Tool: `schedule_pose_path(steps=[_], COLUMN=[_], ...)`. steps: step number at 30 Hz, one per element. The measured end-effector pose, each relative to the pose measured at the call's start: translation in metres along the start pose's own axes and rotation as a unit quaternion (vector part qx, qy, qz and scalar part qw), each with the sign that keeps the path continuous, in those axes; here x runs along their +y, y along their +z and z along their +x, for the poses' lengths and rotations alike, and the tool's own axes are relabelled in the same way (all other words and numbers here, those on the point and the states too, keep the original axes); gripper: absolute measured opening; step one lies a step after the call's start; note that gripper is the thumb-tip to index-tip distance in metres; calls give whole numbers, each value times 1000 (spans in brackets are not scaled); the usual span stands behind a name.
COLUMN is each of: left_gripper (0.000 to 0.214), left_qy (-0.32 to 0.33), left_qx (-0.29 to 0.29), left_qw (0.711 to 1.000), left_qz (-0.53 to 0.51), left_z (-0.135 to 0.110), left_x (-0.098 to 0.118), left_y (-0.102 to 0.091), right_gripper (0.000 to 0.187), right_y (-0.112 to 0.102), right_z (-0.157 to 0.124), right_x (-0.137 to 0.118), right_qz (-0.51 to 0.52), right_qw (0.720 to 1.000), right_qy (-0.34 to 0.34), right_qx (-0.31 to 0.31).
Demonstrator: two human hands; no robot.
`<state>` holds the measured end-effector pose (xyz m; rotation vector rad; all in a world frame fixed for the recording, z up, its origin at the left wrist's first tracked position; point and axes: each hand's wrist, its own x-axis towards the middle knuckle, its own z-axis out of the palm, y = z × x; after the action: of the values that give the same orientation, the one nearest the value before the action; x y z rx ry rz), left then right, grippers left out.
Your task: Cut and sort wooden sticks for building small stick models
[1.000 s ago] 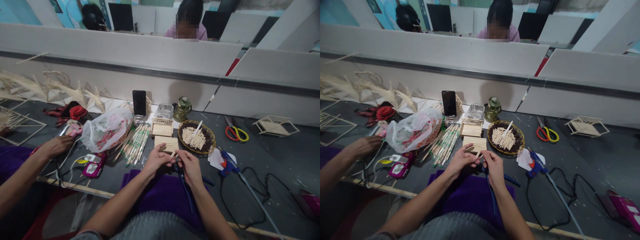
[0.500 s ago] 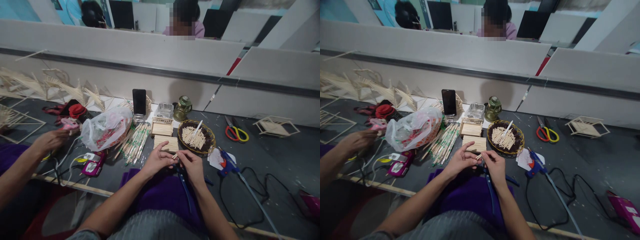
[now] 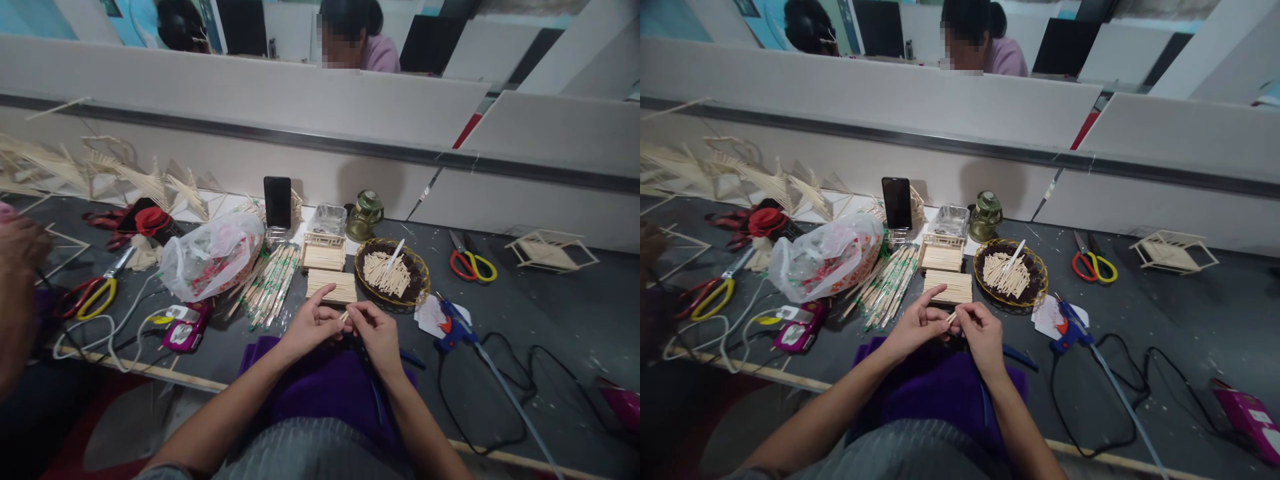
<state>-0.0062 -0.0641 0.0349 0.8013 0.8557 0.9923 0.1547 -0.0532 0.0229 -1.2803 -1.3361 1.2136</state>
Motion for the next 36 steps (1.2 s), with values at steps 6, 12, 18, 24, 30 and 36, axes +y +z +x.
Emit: schedule_pose_path(steps=[6, 12, 18, 24, 30, 36], left_gripper=[89, 83, 80, 89, 86, 78], left_qy=[-5, -4, 8, 4, 10, 22], left_qx=[36, 69, 75, 34, 36, 77], left_qw=[999, 997, 994, 998, 997, 989], left_qz=[24, 42, 78, 61, 70, 127], left_z=[-1, 1, -1, -4, -3, -2], left_x=[-5, -13, -15, -23, -27, -17], left_y=[-4, -9, -10, -22, -29, -31], right_gripper=[24, 20, 21, 23, 20, 22], right_y=[0, -2, 1, 2, 7, 5], right_z=[1, -1, -6, -5, -4, 10], right_x=[1, 7, 10, 12, 13, 7], right_qz=[-44, -111, -208, -257, -240, -281], right_qw=[999, 990, 965, 945, 953, 934], right_qy=[-21, -87, -160, -196, -183, -216], right_qx=[9, 5, -13, -43, -33, -56])
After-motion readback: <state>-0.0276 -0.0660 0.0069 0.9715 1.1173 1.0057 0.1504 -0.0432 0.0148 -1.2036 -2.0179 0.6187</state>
